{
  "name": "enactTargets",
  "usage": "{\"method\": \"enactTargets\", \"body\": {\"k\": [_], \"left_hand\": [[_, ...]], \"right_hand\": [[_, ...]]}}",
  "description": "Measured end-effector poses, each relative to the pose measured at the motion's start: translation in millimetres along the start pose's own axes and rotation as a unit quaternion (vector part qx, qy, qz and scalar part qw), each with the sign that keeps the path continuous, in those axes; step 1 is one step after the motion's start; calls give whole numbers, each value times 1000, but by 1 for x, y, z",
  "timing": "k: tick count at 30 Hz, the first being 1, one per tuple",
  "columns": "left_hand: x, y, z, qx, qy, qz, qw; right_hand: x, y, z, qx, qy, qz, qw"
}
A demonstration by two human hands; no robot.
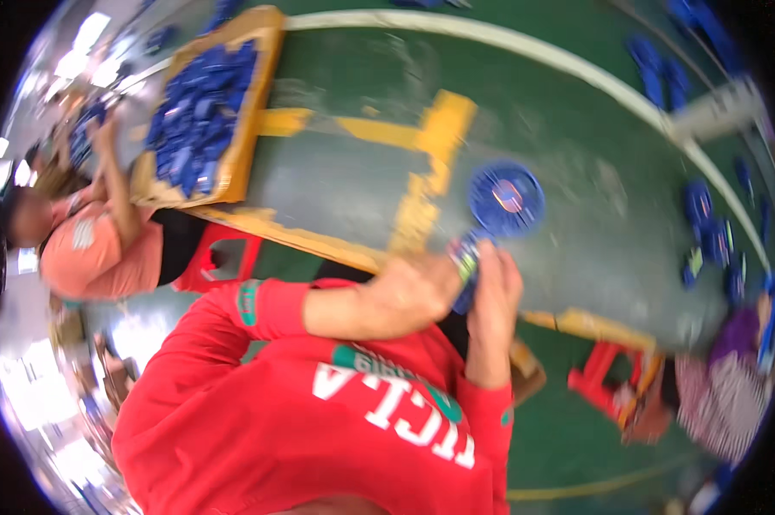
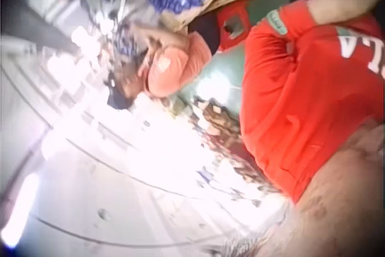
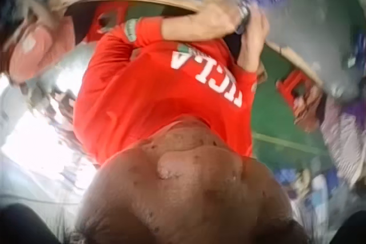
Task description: Assembling portable hand-held fans by attaching the handle and battery components.
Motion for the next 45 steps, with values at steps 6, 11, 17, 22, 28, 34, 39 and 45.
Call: {"method": "enactTargets", "body": {"k": [6, 11, 17, 22, 28, 34, 39, 45], "left_hand": [[82, 29, 42, -76, 9, 124, 989], [221, 82, 135, -77, -244, 321, 912], [287, 142, 136, 45, -275, 403, 872], [317, 147, 126, -34, -306, 395, 865], [287, 100, 155, -252, -19, 376, 891], [162, 36, 42, -183, 564, 382, 709], [112, 44, -2, -100, 660, 441, 600], [96, 37, 41, 146, -22, 328, 933]], "right_hand": [[0, -2, 9, 21, -5, -7, 1000], [5, -2, 7, 33, -6, -13, 999], [7, 1, 9, 24, -16, -19, 999], [6, 4, 6, 31, -30, -44, 998], [5, -3, -10, 47, -50, -53, 996], [7, -3, -5, 22, -66, -53, 996], [8, 3, -6, 38, -74, -55, 995], [3, 2, -1, 31, -68, -52, 996]]}}
Point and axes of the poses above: each hand's wrist, its own y-axis away from the middle knuckle, its own z-axis out of the back of the hand, x = y × z, the point moved 4 cm from there along -y, towards the middle knuckle, and after that the axes turned 2 degrees about -x, right-handed, at the moved point
